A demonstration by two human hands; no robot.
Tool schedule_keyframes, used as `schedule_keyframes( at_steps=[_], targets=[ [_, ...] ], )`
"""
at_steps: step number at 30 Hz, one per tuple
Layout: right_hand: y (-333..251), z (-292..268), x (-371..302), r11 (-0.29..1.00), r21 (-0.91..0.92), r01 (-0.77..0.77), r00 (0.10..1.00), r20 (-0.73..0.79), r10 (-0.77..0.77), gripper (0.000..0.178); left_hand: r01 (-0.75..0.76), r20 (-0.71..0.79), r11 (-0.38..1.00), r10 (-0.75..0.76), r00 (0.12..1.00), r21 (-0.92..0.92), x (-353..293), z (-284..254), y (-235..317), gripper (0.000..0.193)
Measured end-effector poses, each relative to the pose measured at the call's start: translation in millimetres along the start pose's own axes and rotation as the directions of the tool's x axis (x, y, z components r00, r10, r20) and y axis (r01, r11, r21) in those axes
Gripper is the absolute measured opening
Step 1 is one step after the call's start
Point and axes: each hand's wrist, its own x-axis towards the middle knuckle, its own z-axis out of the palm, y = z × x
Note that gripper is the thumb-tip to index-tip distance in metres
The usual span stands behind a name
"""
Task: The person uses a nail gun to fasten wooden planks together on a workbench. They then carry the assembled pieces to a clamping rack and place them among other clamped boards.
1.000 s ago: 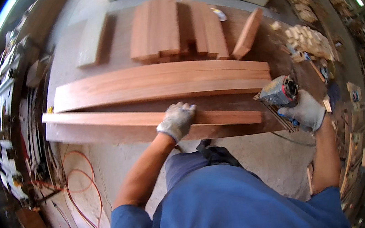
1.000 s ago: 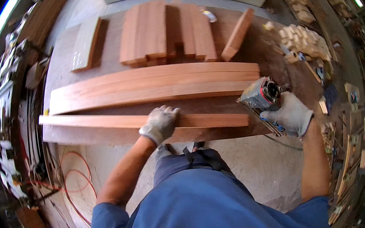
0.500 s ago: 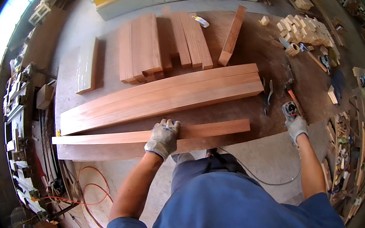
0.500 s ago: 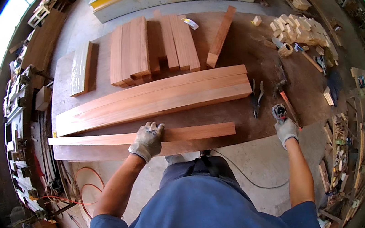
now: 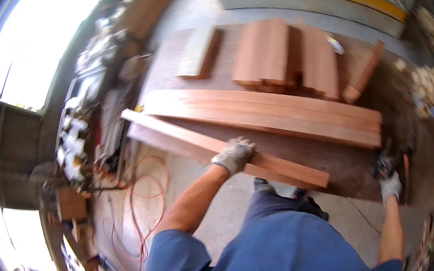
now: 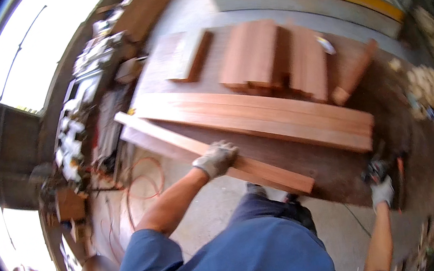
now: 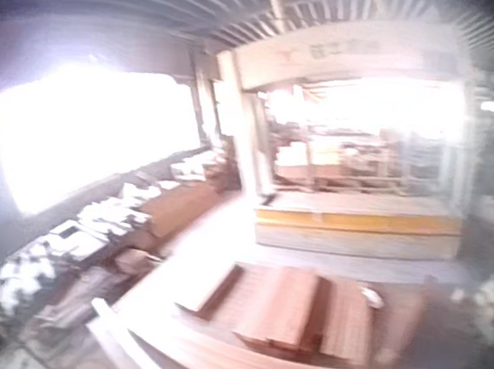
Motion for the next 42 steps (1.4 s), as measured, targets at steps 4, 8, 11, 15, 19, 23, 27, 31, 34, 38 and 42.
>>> schedule_keyframes(
  at_steps=[4, 8, 11, 15, 19, 23, 27, 31, 34, 38, 42],
  targets=[
    [18.5, 6.3, 20.5, 0.963, -0.244, -0.112, 0.992, 0.028, 0.123, 0.082, 0.126, 0.052, 0.992, -0.126, 0.991, 0.017, -20.2, -20.4, -29.1, 0.022],
    [-10.0, -6.5, 6.8, 0.946, -0.316, -0.070, 0.997, -0.039, 0.061, 0.082, 0.193, 0.030, 0.980, -0.194, 0.980, 0.046, -38.9, -13.7, -67.3, 0.024],
    [-35.0, -3.7, -9.0, 0.863, -0.491, -0.119, 0.991, -0.115, 0.072, 0.081, 0.173, 0.061, 0.984, -0.176, 0.982, 0.051, -47.3, -19.8, -85.8, 0.029],
    [-70.5, 12.2, -8.4, 0.933, -0.354, -0.068, 0.985, -0.174, 0.006, 0.084, 0.214, 0.149, 0.908, -0.171, 0.974, -0.359, -32.3, -44.0, -121.8, 0.066],
    [-102.7, 35.0, 19.0, 0.997, 0.059, 0.052, 0.983, -0.180, -0.041, 0.097, 0.310, -0.013, 0.639, -0.447, 0.894, -0.704, -1.8, -48.8, -188.8, 0.068],
    [-90.2, 57.7, 53.6, 0.975, 0.217, 0.036, 0.997, -0.068, -0.022, 0.098, 0.515, -0.073, 0.499, -0.764, 0.641, -0.697, 46.8, -47.9, -246.0, 0.071],
    [-84.8, 57.7, 43.3, 0.936, 0.350, 0.040, 0.999, -0.049, -0.025, 0.078, 0.658, -0.013, 0.427, -0.844, 0.536, -0.620, 94.8, -46.0, -286.4, 0.073],
    [-125.0, 56.5, -27.2, 0.989, 0.135, -0.055, 0.998, -0.015, 0.057, 0.068, 0.721, 0.077, 0.308, -0.892, 0.446, -0.621, 131.3, -35.7, -309.7, 0.062],
    [-109.6, 82.5, -46.4, 0.972, 0.235, 0.020, 0.998, -0.065, -0.005, 0.067, 0.650, 0.269, -0.005, -0.913, 0.307, -0.760, 168.1, -4.7, -336.1, 0.065],
    [-116.8, 88.6, -53.2, 0.984, 0.157, -0.079, 0.995, -0.045, 0.087, 0.069, 0.342, 0.260, -0.144, -0.911, 0.321, -0.929, 207.6, 25.0, -331.0, 0.077],
    [-119.0, 89.0, -50.9, 0.988, 0.115, -0.104, 0.994, -0.035, 0.108, 0.074, 0.424, 0.329, -0.234, -0.929, 0.167, -0.875, 218.7, 19.8, -307.9, 0.072]
  ],
)
